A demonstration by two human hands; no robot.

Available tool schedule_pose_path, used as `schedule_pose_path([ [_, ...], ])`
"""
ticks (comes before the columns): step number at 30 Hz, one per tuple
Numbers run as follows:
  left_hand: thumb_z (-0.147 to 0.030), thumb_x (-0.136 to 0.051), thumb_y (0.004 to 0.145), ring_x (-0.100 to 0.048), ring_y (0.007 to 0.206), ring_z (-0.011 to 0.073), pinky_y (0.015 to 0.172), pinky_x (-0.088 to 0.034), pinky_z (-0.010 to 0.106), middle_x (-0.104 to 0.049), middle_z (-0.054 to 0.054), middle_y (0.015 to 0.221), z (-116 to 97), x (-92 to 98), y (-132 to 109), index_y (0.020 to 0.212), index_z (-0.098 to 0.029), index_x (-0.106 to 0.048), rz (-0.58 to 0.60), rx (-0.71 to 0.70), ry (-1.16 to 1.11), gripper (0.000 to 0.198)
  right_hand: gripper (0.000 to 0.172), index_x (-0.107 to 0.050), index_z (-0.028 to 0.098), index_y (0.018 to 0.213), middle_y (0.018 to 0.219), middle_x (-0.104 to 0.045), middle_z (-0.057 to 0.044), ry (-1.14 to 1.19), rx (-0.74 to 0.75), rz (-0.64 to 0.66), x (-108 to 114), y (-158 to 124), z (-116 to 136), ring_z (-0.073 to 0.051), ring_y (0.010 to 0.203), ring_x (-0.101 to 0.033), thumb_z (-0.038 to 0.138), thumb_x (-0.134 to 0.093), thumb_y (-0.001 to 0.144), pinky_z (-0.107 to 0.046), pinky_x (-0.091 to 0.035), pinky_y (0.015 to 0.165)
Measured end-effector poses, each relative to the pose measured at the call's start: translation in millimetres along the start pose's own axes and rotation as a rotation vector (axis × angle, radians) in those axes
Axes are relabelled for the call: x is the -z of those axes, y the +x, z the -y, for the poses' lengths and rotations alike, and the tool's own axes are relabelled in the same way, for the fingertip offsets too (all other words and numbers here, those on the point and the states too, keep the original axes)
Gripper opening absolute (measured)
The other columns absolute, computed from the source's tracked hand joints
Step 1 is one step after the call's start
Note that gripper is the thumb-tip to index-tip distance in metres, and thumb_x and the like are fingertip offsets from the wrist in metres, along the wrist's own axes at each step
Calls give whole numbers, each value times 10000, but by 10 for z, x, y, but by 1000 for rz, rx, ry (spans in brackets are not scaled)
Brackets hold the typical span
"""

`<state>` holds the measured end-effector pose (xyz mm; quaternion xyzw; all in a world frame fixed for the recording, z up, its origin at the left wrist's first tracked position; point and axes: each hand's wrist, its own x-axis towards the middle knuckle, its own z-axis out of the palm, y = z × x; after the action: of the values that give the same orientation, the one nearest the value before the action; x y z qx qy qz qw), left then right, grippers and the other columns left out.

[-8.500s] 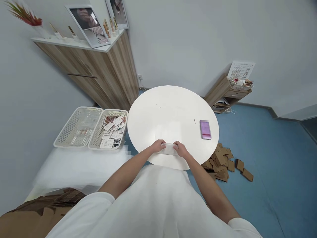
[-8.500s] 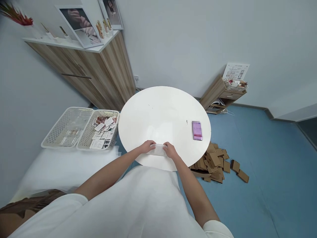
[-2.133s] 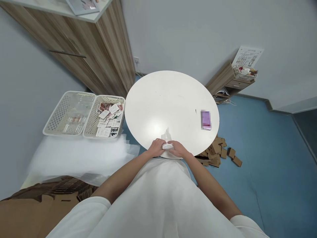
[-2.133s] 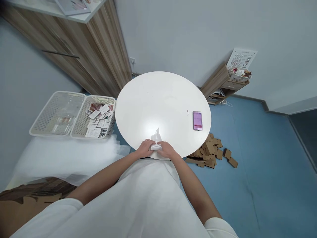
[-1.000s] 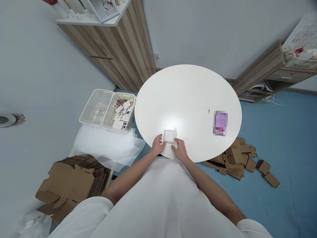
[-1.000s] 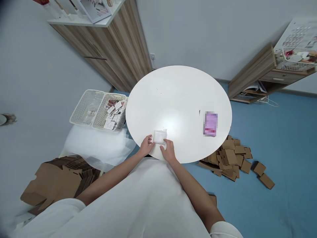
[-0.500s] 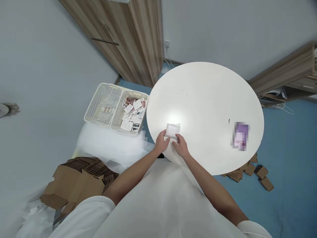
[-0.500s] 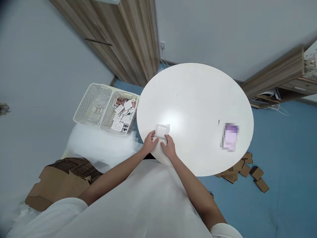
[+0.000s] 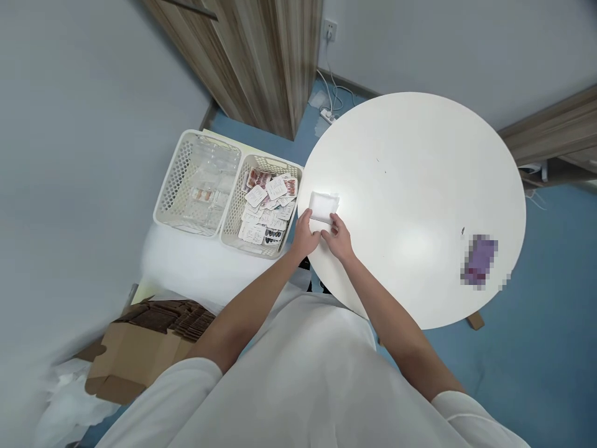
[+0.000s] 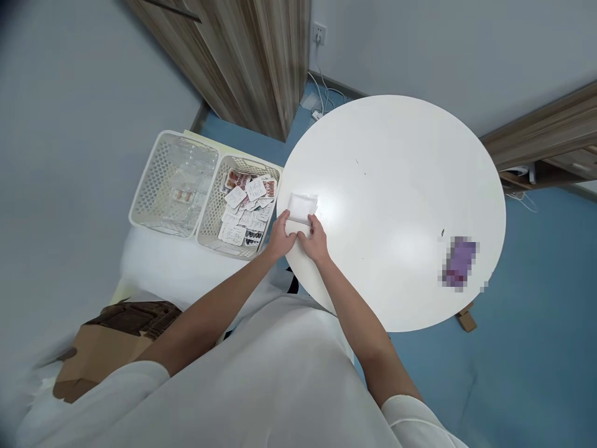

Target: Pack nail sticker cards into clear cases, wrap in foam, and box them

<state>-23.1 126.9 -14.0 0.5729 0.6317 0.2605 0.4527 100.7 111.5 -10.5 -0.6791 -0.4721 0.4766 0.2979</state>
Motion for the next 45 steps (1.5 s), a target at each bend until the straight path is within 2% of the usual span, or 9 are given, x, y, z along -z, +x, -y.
schedule_pose_path([
  [9, -70, -475, 685, -170, 1298, 237, 1062, -180, 444, -228, 77, 1402, -1, -2, -28, 1319, -201, -231, 36, -53, -13, 691, 642, -304, 262, 1284, 1378, -285, -37, -24, 15, 22, 25, 10, -3, -213, 1221, -325, 293, -534, 685, -406, -347, 965],
  [13, -65, -481, 676, -102, 1317, 233, 1071, -151, 436, -122, 63, 1435, 23, -19, -63, 1337, -215, -176, 28, -57, -48, 744, 647, -281, 283, 1293, 1429, -157, -15, 1, 53, 63, 49, -20, -34, -209, 1294, -189, 303, -533, 698, -402, -329, 981],
  [16, -66, -485, 665, -71, 1322, 229, 1070, -161, 421, -70, 50, 1444, 63, -35, -108, 1346, -231, -149, 4, -41, -83, 778, 658, -271, 286, 1296, 1443, -97, -11, 32, 69, 92, 97, -81, -60, -196, 1316, -117, 310, -543, 697, -396, -302, 999],
  [20, -96, -486, 671, -122, 1314, 239, 1048, -215, 419, -52, 70, 1444, 144, -67, -263, 1354, -223, -131, -8, 9, -99, 780, 669, -251, 303, 1302, 1443, -98, -9, 75, 32, 143, 236, -252, -109, -197, 1310, -146, 327, -545, 701, -408, -270, 1015],
  [27, -170, -496, 700, -367, 1202, 239, 963, -348, 396, -210, 113, 1396, 114, -124, -804, 1298, -201, -285, -10, 63, -62, 635, 639, -300, 288, 1280, 1370, -305, -63, 95, -95, 198, 576, -696, -247, -216, 1166, -409, 326, -547, 692, -398, -407, 892],
  [30, -195, -491, 723, -458, 1118, 213, 880, -424, 347, -343, 121, 1323, 45, -140, -1061, 1246, -171, -363, -3, 100, -22, 538, 563, -378, 242, 1233, 1314, -388, -100, 93, -123, 218, 670, -868, -338, -190, 989, -542, 323, -532, 698, -363, -461, 805],
  [33, -230, -510, 729, -531, 1020, 198, 808, -460, 315, -484, 104, 1214, -1, -144, -1331, 1160, -167, -458, 15, 159, -25, 439, 447, -477, 221, 1139, 1183, -520, -96, 79, -101, 268, 691, -1005, -438, -176, 887, -583, 314, -521, 703, -354, -475, 765],
  [40, -306, -566, 700, -596, 896, 210, 748, -475, 316, -566, 108, 1128, 85, 25, -2041, 1097, -183, -532, -9, 275, -96, 417, 381, -527, 188, 1058, 1042, -587, -94, 16, -70, 530, 457, -1126, -534, -172, 834, -601, 321, -510, 701, -330, -481, 724],
  [45, -294, -566, 707, -593, 885, 199, 749, -477, 322, -587, 116, 1082, 220, 295, -2410, 1091, -155, -527, -195, 341, -197, 410, 346, -537, 189, 1041, 988, -602, -77, -148, 159, 624, 60, -1177, -329, -170, 818, -593, 316, -492, 722, -334, -471, 734],
])
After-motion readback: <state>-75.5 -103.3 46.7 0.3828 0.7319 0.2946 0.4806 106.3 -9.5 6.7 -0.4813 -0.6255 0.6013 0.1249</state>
